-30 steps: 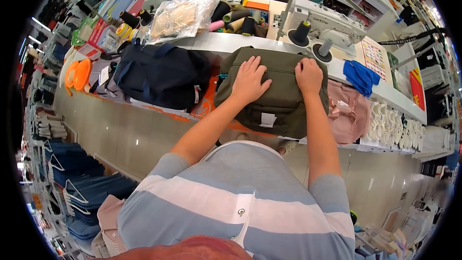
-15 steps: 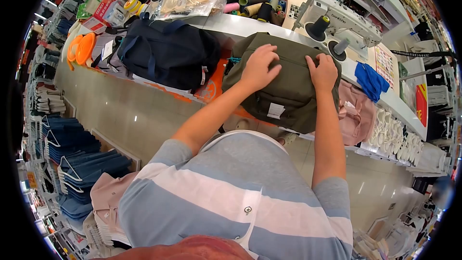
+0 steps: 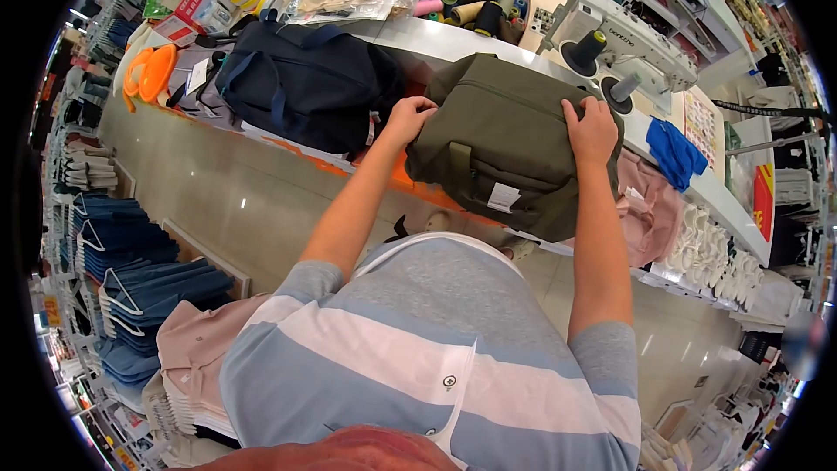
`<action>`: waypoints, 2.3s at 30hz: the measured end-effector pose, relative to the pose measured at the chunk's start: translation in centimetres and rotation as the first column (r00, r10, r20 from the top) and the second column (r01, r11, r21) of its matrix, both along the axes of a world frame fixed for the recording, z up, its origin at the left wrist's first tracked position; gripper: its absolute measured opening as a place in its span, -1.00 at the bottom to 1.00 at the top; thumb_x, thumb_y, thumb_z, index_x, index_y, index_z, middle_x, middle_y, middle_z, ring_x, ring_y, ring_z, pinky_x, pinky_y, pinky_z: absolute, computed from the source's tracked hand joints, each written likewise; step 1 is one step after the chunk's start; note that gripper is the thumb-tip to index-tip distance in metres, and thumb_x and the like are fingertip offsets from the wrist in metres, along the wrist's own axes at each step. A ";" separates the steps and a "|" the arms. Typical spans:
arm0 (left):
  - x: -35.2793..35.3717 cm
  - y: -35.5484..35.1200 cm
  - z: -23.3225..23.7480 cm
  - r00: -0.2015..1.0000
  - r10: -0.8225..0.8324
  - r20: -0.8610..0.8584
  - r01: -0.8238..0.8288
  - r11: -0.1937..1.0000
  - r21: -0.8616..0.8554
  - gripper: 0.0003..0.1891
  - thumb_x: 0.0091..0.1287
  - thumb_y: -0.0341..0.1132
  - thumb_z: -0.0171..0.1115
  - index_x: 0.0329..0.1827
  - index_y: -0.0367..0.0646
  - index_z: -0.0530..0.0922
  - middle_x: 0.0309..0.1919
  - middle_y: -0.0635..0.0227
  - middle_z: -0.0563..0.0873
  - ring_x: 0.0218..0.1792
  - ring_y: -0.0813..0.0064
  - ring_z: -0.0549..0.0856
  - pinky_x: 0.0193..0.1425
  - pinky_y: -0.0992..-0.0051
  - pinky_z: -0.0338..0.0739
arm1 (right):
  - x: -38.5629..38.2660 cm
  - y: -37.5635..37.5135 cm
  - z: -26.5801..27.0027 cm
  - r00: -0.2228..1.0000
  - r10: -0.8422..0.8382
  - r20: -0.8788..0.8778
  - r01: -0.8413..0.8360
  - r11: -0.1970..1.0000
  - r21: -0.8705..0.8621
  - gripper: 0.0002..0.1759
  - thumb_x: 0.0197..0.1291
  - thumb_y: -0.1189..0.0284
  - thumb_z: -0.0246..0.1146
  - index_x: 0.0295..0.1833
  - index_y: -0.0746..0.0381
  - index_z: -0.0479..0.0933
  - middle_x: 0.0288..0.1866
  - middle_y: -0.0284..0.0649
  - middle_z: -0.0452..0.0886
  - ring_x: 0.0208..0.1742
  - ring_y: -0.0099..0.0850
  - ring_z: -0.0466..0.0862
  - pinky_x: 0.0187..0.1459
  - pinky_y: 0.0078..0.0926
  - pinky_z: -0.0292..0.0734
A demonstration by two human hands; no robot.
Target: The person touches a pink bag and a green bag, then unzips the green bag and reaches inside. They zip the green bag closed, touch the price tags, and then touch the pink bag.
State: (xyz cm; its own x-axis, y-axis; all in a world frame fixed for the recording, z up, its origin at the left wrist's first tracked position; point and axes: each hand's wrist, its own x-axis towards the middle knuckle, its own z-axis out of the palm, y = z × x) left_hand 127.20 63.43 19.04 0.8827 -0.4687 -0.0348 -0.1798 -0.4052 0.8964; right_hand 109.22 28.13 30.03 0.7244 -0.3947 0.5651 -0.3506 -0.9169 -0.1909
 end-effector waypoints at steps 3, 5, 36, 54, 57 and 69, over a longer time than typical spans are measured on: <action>0.3 0.1 1.3 0.998 -0.052 0.041 0.048 0.995 0.089 -0.70 0.43 -0.20 0.54 0.03 -0.27 0.85 -0.17 0.12 0.91 -0.17 0.25 0.88 0.02 0.30 0.73 | 0.0 0.0 0.2 1.000 0.007 0.004 -0.007 1.000 -0.007 -0.56 0.34 -0.02 0.55 -0.15 0.15 0.67 -0.17 -0.19 0.72 -0.15 -0.03 0.77 -0.13 -0.08 0.66; 0.5 0.2 1.4 0.993 -0.082 0.079 0.072 0.989 0.129 -0.71 0.44 -0.19 0.53 0.00 -0.26 0.86 -0.20 0.11 0.90 -0.19 0.22 0.87 0.00 0.28 0.72 | 0.0 0.1 0.2 1.000 0.009 0.011 -0.009 1.000 -0.003 -0.56 0.34 -0.01 0.55 -0.14 0.15 0.68 -0.17 -0.18 0.73 -0.16 -0.03 0.77 -0.14 -0.07 0.66; 0.3 -2.6 8.6 0.999 0.012 -0.045 -0.035 0.830 -0.556 -0.79 0.61 -0.29 0.35 -0.09 -0.30 0.78 -0.14 0.43 0.86 -0.13 0.64 0.72 0.05 0.51 0.62 | 2.4 1.0 0.5 0.993 -0.047 -0.105 0.061 0.989 0.136 -0.71 0.32 0.14 0.52 -0.06 0.11 0.72 -0.03 -0.15 0.77 0.05 -0.03 0.77 0.06 0.04 0.67; -2.6 -0.8 8.9 0.803 0.130 0.582 0.018 0.971 -0.240 -0.80 0.46 -0.25 0.37 -0.27 -0.19 0.73 -0.03 0.11 0.79 0.06 -0.03 0.73 0.20 0.11 0.61 | 11.8 17.6 -1.0 0.798 0.603 -0.013 -0.599 0.795 0.089 -0.76 0.23 0.33 0.47 0.01 0.07 0.84 -0.04 -0.24 0.79 0.10 -0.07 0.73 0.18 0.02 0.57; -3.3 -0.7 9.1 0.829 0.094 0.551 0.044 0.971 -0.233 -0.79 0.48 -0.22 0.36 -0.22 -0.18 0.76 0.07 0.10 0.77 0.15 -0.02 0.70 0.30 0.12 0.57 | 11.7 18.0 -1.7 0.771 0.637 0.000 -0.637 0.771 -0.005 -0.77 0.27 0.33 0.41 0.00 0.10 0.82 -0.08 -0.24 0.77 0.07 -0.09 0.72 0.22 0.03 0.52; -2.7 -1.2 6.9 0.938 0.222 0.266 -0.103 0.911 -0.400 -0.81 0.56 -0.28 0.30 -0.13 -0.23 0.74 0.00 0.00 0.77 0.16 -0.04 0.73 0.25 0.17 0.61 | 10.4 18.6 -0.3 0.774 0.622 0.118 -0.633 0.759 0.150 -0.81 0.48 0.34 0.37 -0.12 0.24 0.77 -0.20 -0.12 0.77 -0.08 -0.01 0.75 0.13 -0.06 0.60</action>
